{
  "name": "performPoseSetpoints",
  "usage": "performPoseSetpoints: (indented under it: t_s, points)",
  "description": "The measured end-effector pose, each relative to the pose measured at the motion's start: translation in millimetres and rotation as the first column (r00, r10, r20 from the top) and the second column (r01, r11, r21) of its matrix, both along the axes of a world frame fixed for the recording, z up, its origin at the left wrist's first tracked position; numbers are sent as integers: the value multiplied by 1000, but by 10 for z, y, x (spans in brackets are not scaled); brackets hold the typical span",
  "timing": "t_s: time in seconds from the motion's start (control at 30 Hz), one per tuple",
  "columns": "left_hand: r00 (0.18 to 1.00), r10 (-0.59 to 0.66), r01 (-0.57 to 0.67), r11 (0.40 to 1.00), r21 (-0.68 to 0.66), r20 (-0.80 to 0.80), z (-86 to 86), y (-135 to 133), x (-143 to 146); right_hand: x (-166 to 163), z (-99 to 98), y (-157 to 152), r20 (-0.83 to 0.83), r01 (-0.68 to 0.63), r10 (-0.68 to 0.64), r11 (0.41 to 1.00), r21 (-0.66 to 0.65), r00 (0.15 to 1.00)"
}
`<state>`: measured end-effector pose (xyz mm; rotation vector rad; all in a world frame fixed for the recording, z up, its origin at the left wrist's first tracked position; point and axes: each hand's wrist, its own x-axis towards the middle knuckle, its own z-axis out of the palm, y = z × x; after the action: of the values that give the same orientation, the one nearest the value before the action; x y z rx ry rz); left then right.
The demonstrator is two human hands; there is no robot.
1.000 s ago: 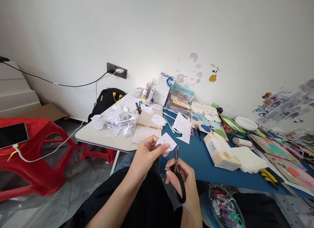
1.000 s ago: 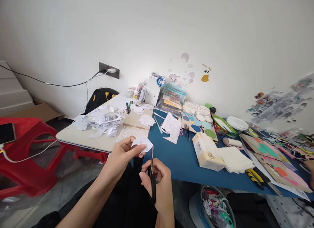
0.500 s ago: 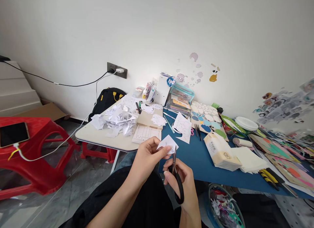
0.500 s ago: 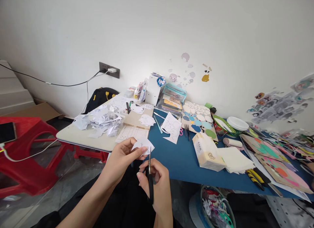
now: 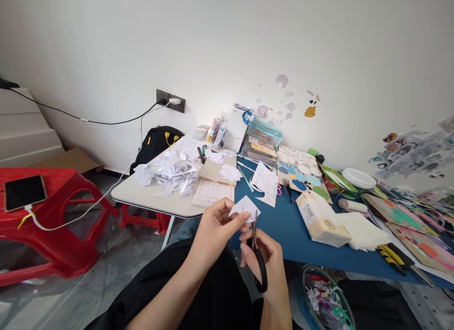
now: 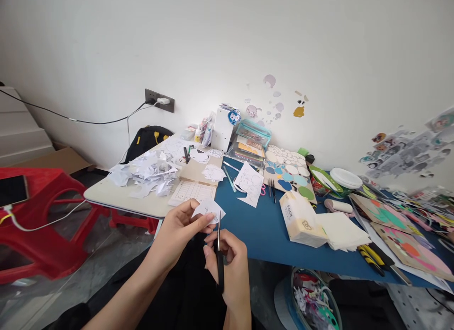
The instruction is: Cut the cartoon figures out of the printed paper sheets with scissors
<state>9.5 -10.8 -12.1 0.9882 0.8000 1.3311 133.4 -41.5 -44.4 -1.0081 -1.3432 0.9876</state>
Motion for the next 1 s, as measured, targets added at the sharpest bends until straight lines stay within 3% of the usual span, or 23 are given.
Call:
performPoseSetpoints:
  t_s: [0.27,0.5,0.77,1.0]
  points:
    - [999,19,-19,1000,-6,-51,13,26,-28,15,16,-10,78,11,-8,999,-34,997]
    - [985,-63,73,996,59,-161,16,17,-62,-7,-38,8,39,57,-57,998,-17,998]
    - [974,-23,43,996,82,-227,48,3,-77,55,11,-8,121,-53,64,994,-93,991]
    - [966,-4,30,995,97,-257,58,10,-100,54,4,-19,164,-47,62,994,-95,985]
